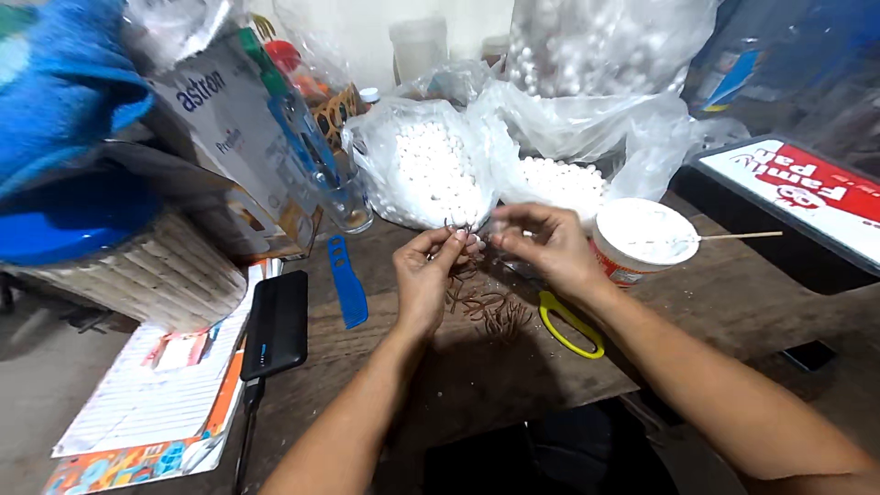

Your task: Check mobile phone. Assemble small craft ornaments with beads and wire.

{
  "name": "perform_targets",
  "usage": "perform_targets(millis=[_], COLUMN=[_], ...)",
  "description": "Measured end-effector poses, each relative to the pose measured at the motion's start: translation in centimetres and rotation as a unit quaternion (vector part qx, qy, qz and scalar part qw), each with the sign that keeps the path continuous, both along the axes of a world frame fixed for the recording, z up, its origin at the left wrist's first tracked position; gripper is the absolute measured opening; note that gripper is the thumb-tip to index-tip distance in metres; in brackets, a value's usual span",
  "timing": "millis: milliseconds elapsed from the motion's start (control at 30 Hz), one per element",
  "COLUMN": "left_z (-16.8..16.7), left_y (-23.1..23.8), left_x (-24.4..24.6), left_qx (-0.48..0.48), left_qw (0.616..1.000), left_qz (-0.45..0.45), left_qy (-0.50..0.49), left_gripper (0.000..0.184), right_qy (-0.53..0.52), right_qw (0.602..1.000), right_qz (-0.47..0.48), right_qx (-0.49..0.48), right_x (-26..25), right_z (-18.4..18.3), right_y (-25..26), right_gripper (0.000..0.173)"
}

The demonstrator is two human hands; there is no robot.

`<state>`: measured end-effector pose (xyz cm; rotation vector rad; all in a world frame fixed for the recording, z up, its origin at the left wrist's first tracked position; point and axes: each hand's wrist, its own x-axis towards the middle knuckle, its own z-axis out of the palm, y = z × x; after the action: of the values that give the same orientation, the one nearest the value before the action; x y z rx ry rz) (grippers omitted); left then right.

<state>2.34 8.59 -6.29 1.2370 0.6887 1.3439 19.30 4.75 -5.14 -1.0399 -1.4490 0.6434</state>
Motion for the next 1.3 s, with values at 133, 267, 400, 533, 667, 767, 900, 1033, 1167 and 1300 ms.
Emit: perform_targets(millis=[133, 267, 400, 533, 667, 767, 900, 1033, 1167, 1300], left_z=[-0.2, 0.1, 0.2, 0.1, 0.4, 0.5, 0.1, -0.1, -0.1, 0.2], left_y=[0.2, -0.2, -0.4, -0.3, -0.1, 0.0, -0.2, -0.3, -0.2, 0.5], left_x=[0.2, 0.3, 0.6, 0.6, 0.5, 0.6, 0.4, 0.4, 0.2, -0.2], left_qx=[-0.040, -0.048, -0.039, -0.043, -0.054, -0.039, -0.028, -0.020, -0.018, 0.023], left_qw=[0.997, 0.995, 0.994, 0.992, 0.991, 0.995, 0.996, 0.996, 0.996, 0.999], left_qz=[-0.039, -0.056, -0.068, -0.081, -0.089, -0.076, -0.080, -0.085, -0.077, -0.021], left_qy=[-0.048, -0.065, -0.075, -0.083, -0.086, -0.056, -0.041, -0.036, -0.027, -0.012], left_gripper=[0.022, 0.026, 0.029, 0.030, 0.025, 0.025, 0.025, 0.025, 0.026, 0.021], right_qy=[-0.042, -0.040, -0.033, -0.030, -0.051, -0.121, -0.187, -0.256, -0.235, -0.228], right_qw=[0.998, 0.999, 0.999, 0.999, 0.997, 0.957, 0.864, 0.823, 0.900, 0.915], right_qz=[0.009, -0.003, -0.012, -0.010, -0.046, -0.137, -0.221, -0.310, -0.361, -0.332], right_qx=[-0.056, -0.026, -0.004, 0.007, 0.047, 0.224, 0.412, 0.402, 0.073, -0.003], right_x=[-1.7, -2.4, -2.1, -2.1, -1.0, 0.8, 3.3, 7.2, 13.4, 13.5], right_z=[0.0, -0.3, -0.6, -0.8, -0.1, 1.9, 7.1, 14.1, 22.0, 23.3], right_y=[-0.4, -0.5, -0.6, -0.7, -1.1, -2.5, -5.3, -3.0, 4.5, 5.0], right_gripper=[0.015, 0.007, 0.009, 0.009, 0.013, 0.015, 0.007, 0.018, 0.035, 0.041])
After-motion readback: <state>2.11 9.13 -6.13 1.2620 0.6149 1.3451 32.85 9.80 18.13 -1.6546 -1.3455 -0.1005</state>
